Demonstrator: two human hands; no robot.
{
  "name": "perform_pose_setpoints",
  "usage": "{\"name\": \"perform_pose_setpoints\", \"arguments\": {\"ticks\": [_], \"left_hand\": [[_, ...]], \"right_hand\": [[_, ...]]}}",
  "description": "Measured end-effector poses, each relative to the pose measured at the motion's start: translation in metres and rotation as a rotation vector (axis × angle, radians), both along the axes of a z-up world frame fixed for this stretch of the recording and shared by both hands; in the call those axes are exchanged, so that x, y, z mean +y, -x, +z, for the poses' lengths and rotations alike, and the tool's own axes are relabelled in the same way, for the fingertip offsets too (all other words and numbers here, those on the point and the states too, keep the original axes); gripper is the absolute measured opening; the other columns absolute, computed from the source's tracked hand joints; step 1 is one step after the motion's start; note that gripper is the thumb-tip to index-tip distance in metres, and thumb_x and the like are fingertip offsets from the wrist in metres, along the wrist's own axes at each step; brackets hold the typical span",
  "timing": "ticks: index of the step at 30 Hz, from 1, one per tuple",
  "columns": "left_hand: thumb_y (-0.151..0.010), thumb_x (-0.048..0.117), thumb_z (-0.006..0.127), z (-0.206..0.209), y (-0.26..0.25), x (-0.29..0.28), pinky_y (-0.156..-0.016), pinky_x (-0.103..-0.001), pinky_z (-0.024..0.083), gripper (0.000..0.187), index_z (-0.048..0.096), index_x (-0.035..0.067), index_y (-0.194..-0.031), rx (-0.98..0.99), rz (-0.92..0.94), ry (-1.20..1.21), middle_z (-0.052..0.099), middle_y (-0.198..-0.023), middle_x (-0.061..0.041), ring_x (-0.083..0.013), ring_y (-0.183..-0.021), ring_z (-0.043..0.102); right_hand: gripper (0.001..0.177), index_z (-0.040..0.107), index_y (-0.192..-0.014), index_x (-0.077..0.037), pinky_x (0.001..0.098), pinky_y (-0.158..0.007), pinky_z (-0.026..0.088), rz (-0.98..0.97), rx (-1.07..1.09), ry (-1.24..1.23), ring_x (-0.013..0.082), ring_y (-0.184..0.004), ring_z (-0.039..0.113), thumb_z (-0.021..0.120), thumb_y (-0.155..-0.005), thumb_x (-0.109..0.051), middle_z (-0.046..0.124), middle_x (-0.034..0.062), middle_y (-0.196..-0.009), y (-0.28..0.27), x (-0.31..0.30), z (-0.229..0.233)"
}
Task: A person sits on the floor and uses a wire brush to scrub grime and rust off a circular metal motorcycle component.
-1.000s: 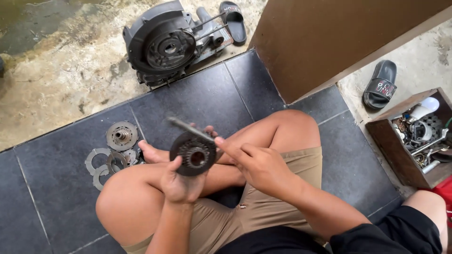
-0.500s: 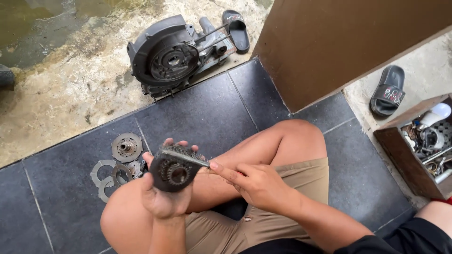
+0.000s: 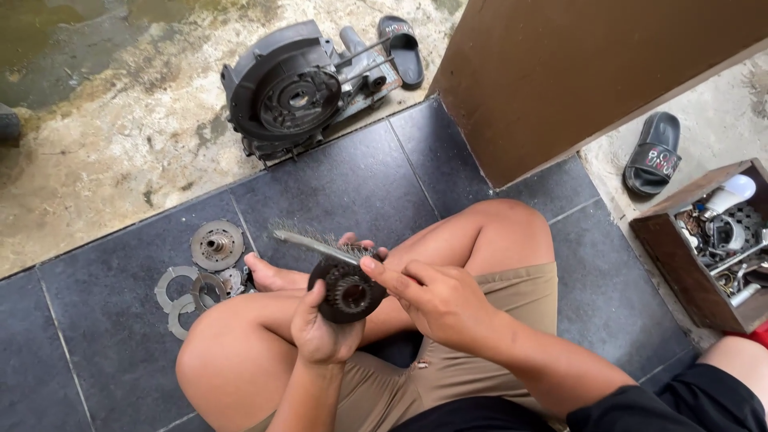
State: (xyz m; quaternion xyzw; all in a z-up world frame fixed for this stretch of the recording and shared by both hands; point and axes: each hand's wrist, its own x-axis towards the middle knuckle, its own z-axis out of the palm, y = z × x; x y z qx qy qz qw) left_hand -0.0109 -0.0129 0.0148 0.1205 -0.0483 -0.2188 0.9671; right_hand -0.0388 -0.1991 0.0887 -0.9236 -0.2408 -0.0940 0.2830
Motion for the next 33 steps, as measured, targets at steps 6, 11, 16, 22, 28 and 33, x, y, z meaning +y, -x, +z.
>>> {"name": "perform_pose_setpoints", "arguments": {"ticks": [6,11,16,22,28,33], "left_hand": [[-0.106,0.022,0.047,-0.032,-0.008,0.018,-0.118,-0.055,0.028,0.053,0.015,0.037,-0.146,0.090,0.386,-0.248,0.019,-0.157,-0.002,-0.0317,-0.144,0.033],[-0.103,0.017,0.050,-0.066,0.012,-0.016,-0.094,-0.061,0.058,0.034,0.067,-0.007,-0.121,0.278,0.571,-0.365,0.070,-0.111,-0.036,-0.0442,-0.102,0.072],[-0.091,0.029,0.069,-0.058,0.000,-0.007,-0.122,-0.050,0.038,0.087,0.022,0.022,-0.164,0.107,0.788,-0.466,0.035,-0.163,0.003,-0.0151,-0.137,0.047],[-0.102,0.014,0.055,-0.062,0.011,-0.004,-0.094,-0.053,0.061,0.029,0.068,-0.004,-0.121,0.202,0.807,-0.359,0.072,-0.105,-0.025,-0.0308,-0.096,0.073],[-0.101,0.018,0.058,-0.046,0.016,-0.015,-0.077,-0.063,0.064,0.036,0.055,0.009,-0.136,0.187,0.448,-0.227,0.069,-0.122,-0.023,-0.0409,-0.103,0.073],[-0.089,-0.003,0.068,-0.042,0.019,-0.020,-0.086,-0.063,0.060,0.039,0.059,0.000,-0.127,0.137,0.436,-0.318,0.072,-0.118,-0.022,-0.0362,-0.107,0.072]], "right_hand": [[0.053,0.060,-0.142,-0.011,0.0336,-0.050,0.047,-0.032,0.057,0.003,0.0181,-0.054,0.054,0.068,-0.089,-0.006,0.055,0.0021,-0.076,0.008,-0.004,-0.025],[0.047,0.059,-0.147,-0.015,0.0342,-0.065,0.060,-0.124,-0.118,-0.017,0.0232,-0.075,0.074,0.056,-0.101,-0.022,0.067,0.0023,-0.090,-0.002,0.001,-0.027],[0.033,0.067,-0.130,-0.010,0.0382,-0.057,0.060,-0.093,-0.061,-0.042,0.0295,-0.068,0.072,0.061,-0.100,-0.024,0.066,0.0062,-0.081,0.008,0.012,-0.039],[0.040,0.060,-0.140,-0.008,0.0390,-0.065,0.062,-0.098,-0.021,-0.094,0.0322,-0.079,0.076,0.056,-0.101,-0.017,0.071,0.0101,-0.098,0.012,0.016,-0.038],[0.045,0.056,-0.148,-0.008,0.0399,-0.060,0.060,-0.136,-0.037,-0.064,0.0319,-0.067,0.071,0.052,-0.104,-0.015,0.065,0.0091,-0.083,-0.007,0.019,-0.021],[0.046,0.057,-0.149,-0.011,0.0425,-0.057,0.060,-0.142,-0.044,-0.019,0.0320,-0.064,0.071,0.052,-0.103,-0.015,0.065,0.0088,-0.080,-0.005,0.018,-0.028]]}}
